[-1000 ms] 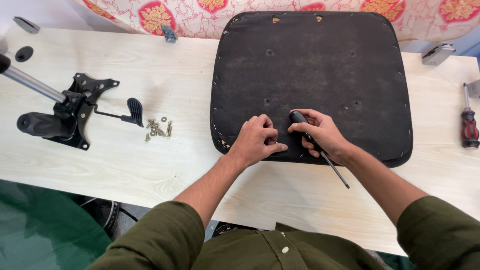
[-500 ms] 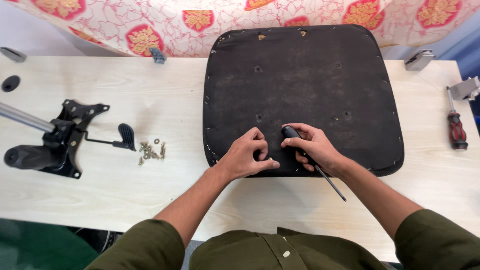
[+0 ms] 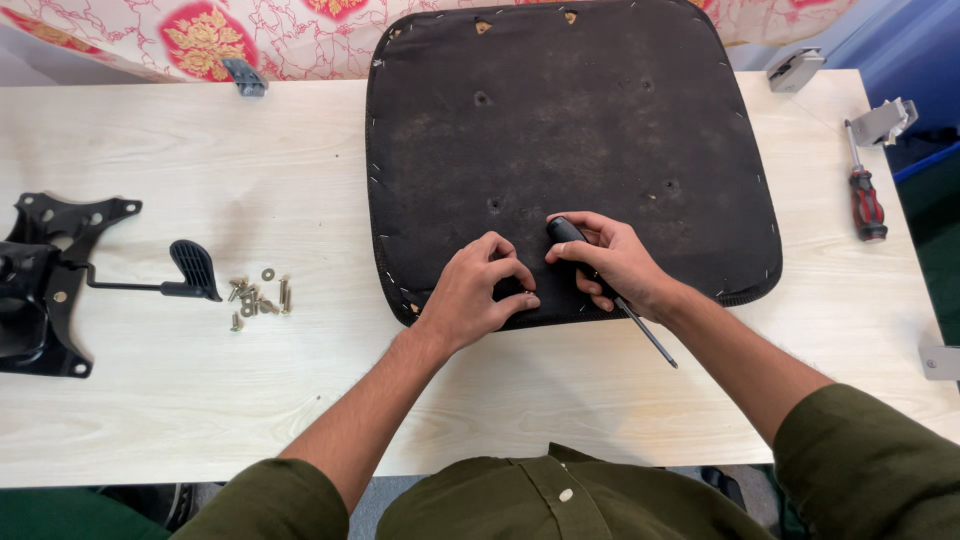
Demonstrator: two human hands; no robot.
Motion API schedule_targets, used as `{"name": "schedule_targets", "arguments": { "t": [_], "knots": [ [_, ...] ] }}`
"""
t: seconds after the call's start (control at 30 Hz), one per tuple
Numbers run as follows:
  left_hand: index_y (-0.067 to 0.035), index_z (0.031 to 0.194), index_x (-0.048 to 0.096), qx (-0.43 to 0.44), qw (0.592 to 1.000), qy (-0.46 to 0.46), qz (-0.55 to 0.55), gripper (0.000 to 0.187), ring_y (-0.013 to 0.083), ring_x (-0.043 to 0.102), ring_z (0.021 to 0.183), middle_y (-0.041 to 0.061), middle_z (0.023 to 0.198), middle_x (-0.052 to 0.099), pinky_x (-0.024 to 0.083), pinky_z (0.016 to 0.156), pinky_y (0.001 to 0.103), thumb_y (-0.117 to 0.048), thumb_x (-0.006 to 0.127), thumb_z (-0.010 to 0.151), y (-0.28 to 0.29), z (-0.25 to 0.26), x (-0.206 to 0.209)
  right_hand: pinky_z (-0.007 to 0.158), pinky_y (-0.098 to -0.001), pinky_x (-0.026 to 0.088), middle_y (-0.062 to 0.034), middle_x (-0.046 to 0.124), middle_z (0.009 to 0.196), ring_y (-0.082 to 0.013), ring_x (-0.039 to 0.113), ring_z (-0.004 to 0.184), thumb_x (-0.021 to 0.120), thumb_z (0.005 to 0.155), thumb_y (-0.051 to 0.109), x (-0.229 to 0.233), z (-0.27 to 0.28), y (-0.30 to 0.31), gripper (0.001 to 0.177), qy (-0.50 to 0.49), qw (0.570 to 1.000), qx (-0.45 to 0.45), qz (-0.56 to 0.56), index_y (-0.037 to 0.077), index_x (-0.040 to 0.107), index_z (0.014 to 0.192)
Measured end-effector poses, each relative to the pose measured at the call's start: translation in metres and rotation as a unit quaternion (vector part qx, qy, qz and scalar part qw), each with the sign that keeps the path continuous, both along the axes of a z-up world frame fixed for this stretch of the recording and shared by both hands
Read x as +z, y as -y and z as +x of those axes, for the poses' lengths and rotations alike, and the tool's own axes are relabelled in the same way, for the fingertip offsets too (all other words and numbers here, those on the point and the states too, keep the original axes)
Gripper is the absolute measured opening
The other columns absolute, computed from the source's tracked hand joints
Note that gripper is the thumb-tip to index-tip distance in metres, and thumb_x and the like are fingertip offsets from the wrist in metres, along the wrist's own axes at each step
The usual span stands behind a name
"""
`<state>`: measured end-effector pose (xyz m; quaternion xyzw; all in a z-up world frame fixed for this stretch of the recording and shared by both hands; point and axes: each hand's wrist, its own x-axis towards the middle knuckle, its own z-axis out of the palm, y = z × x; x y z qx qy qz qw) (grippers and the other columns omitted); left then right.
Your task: The person uses a screwdriver to tighten screws into the underside of a black upholstered seat cushion. They repeatedly pick up screws and washers from the table, insert them into pre-drilled holes, and turn the screwdriver to secure them.
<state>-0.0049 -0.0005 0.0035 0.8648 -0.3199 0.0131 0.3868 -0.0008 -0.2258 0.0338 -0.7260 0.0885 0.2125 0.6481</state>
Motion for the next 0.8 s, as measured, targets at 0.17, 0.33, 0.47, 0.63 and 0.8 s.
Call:
{"name": "schedule_targets", "arguments": {
  "t": [0.17, 0.33, 0.47, 0.63, 0.8],
  "knots": [
    [-0.012, 0.076, 0.073, 0.040, 0.999, -0.006, 0.006, 0.029, 0.0170, 0.060, 0.088, 0.001, 0.096, 0.060, 0.054, 0.079, 0.035, -0.034, 0.091, 0.071, 0.004, -0.004, 0.002, 0.028, -0.0191, 0.039, -0.0088, 0.072, 0.087, -0.0035, 0.049, 0.042, 0.066, 0.087, 0.016, -0.001, 0.001, -0.001, 0.057, 0.009, 1.000, -0.002, -0.006, 0.001, 0.052, 0.140],
    [-0.010, 0.078, 0.071, 0.052, 0.998, -0.012, 0.026, 0.034, 0.0158, 0.060, 0.084, 0.001, 0.093, 0.060, 0.054, 0.074, 0.033, -0.038, 0.091, 0.071, 0.005, -0.003, 0.003, 0.028, -0.0191, 0.039, -0.0080, 0.072, 0.087, -0.0035, 0.049, 0.041, 0.066, 0.087, 0.016, -0.003, 0.000, 0.000, 0.057, 0.011, 1.000, -0.001, 0.007, 0.000, 0.052, 0.140],
    [-0.011, 0.079, 0.070, 0.060, 0.997, 0.021, 0.040, 0.038, 0.0147, 0.059, 0.078, 0.000, 0.086, 0.059, 0.052, 0.071, 0.033, -0.042, 0.091, 0.071, 0.012, -0.002, 0.002, 0.028, -0.0193, 0.039, -0.0077, 0.070, 0.083, -0.0036, 0.048, 0.041, 0.067, 0.087, 0.015, -0.004, 0.000, 0.002, 0.059, 0.011, 1.000, 0.003, 0.003, 0.000, 0.051, 0.141],
    [-0.012, 0.074, 0.068, 0.084, 0.992, 0.047, 0.077, 0.044, 0.0147, 0.056, 0.071, -0.001, 0.079, 0.057, 0.049, 0.066, 0.034, -0.050, 0.090, 0.070, 0.020, -0.004, 0.002, 0.028, -0.0195, 0.039, -0.0075, 0.067, 0.079, -0.0038, 0.048, 0.041, 0.069, 0.087, 0.015, -0.006, 0.003, 0.002, 0.059, 0.020, 1.000, 0.015, 0.000, -0.002, 0.051, 0.141],
    [-0.013, 0.073, 0.069, 0.092, 0.992, 0.035, 0.079, 0.045, 0.0134, 0.055, 0.071, -0.003, 0.078, 0.057, 0.047, 0.065, 0.032, -0.054, 0.087, 0.073, 0.024, -0.003, 0.000, 0.029, -0.0188, 0.040, -0.0076, 0.070, 0.081, -0.0027, 0.048, 0.041, 0.067, 0.088, 0.015, -0.006, 0.002, 0.004, 0.058, 0.020, 1.000, 0.015, 0.009, -0.001, 0.051, 0.141]
  ]
}}
